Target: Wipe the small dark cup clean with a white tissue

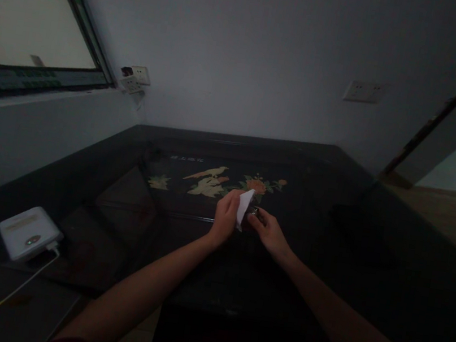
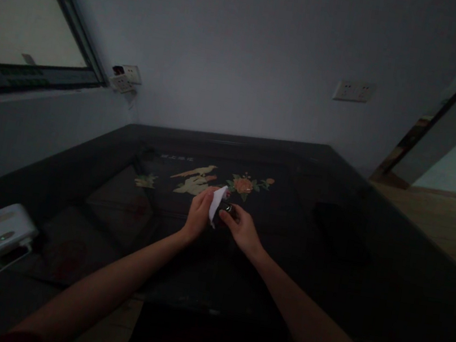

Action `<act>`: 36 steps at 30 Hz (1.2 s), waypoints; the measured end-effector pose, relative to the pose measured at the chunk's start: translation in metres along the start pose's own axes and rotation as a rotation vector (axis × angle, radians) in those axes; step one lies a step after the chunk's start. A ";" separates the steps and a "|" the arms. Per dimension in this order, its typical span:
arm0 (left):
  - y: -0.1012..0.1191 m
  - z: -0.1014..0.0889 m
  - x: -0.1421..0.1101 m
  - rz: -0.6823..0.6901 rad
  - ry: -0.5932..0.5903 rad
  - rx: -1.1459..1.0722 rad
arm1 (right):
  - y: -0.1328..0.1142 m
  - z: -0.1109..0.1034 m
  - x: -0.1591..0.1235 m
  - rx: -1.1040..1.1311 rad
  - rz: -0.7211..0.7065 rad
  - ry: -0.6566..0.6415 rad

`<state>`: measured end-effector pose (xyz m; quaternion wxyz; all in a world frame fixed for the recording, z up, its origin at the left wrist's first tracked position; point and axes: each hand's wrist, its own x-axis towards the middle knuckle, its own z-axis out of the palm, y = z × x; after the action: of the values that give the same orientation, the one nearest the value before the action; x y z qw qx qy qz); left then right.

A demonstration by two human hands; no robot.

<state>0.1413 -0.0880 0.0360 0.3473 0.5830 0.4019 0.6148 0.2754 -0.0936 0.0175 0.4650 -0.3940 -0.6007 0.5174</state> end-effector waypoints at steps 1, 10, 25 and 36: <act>-0.002 0.001 0.001 -0.093 0.026 -0.088 | -0.001 0.000 0.000 -0.004 -0.006 -0.004; -0.003 0.007 0.005 -0.621 0.024 -0.850 | -0.002 0.000 0.002 0.057 -0.073 -0.087; -0.015 0.008 0.007 -0.643 0.126 -0.889 | -0.001 -0.012 0.010 -0.104 -0.026 0.201; -0.025 0.004 0.006 -0.337 0.180 -0.402 | 0.007 -0.005 0.007 -0.106 0.054 0.029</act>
<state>0.1441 -0.0711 0.0160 0.5163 0.3700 0.3925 0.6652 0.2787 -0.0841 0.0118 0.4381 -0.4414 -0.6096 0.4915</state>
